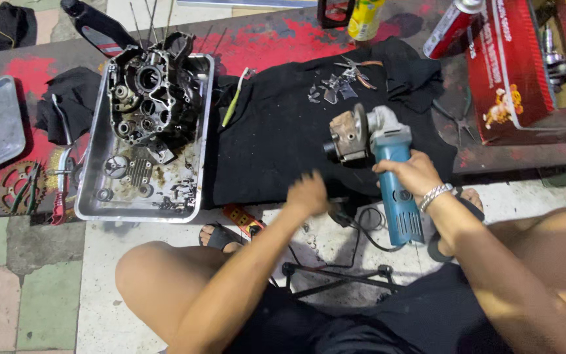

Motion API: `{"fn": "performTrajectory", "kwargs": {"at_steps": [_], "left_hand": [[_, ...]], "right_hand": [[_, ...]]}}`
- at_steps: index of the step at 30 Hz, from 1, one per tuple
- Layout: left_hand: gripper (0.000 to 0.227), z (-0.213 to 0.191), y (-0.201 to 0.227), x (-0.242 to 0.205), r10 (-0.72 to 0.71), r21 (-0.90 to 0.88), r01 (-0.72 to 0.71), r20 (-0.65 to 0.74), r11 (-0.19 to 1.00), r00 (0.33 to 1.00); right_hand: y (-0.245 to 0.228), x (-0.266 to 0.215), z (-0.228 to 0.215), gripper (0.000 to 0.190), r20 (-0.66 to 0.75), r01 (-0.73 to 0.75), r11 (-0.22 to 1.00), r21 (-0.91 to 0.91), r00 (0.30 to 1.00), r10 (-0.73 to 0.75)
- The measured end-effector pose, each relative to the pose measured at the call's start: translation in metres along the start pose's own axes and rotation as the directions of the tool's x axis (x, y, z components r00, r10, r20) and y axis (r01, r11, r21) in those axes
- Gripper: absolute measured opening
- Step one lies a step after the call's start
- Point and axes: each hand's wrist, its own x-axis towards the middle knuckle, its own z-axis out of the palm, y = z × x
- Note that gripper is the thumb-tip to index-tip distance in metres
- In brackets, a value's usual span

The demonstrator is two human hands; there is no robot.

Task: The person uses an angle grinder to clean and smooth a metal engine cylinder head. They switch between a wire brush and a grinding disc, working on the cylinder head's surfaces and edges.

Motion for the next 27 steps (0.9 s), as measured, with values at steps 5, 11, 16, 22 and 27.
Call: {"fn": "performTrajectory", "kwargs": {"at_steps": [5,11,16,22,27], "left_hand": [[0.156,-0.008,-0.021,0.1,0.341,-0.192,-0.492,-0.511,0.849,0.789],[0.14,-0.006,-0.003,0.119,0.433,-0.307,-0.637,-0.525,0.707,0.733],[0.131,-0.05,0.031,0.09,0.413,0.057,-0.427,-0.391,0.902,0.822],[0.122,-0.07,0.05,0.074,0.3,0.407,-0.215,-0.156,0.888,0.941],[0.121,-0.045,0.034,0.065,0.338,0.34,-0.247,-0.24,0.907,0.91]], "right_hand": [[-0.013,-0.019,-0.038,0.03,0.123,-0.08,0.962,0.261,0.991,0.049],[-0.008,-0.024,-0.078,0.028,0.158,-0.172,0.909,0.38,0.98,0.12],[0.02,-0.004,-0.085,0.026,0.147,-0.182,0.871,0.456,0.981,0.129],[0.035,-0.002,-0.066,0.027,0.12,-0.152,0.882,0.445,0.987,0.109],[0.033,-0.008,-0.05,0.034,-0.001,-0.091,0.949,0.303,0.995,0.096]]}}
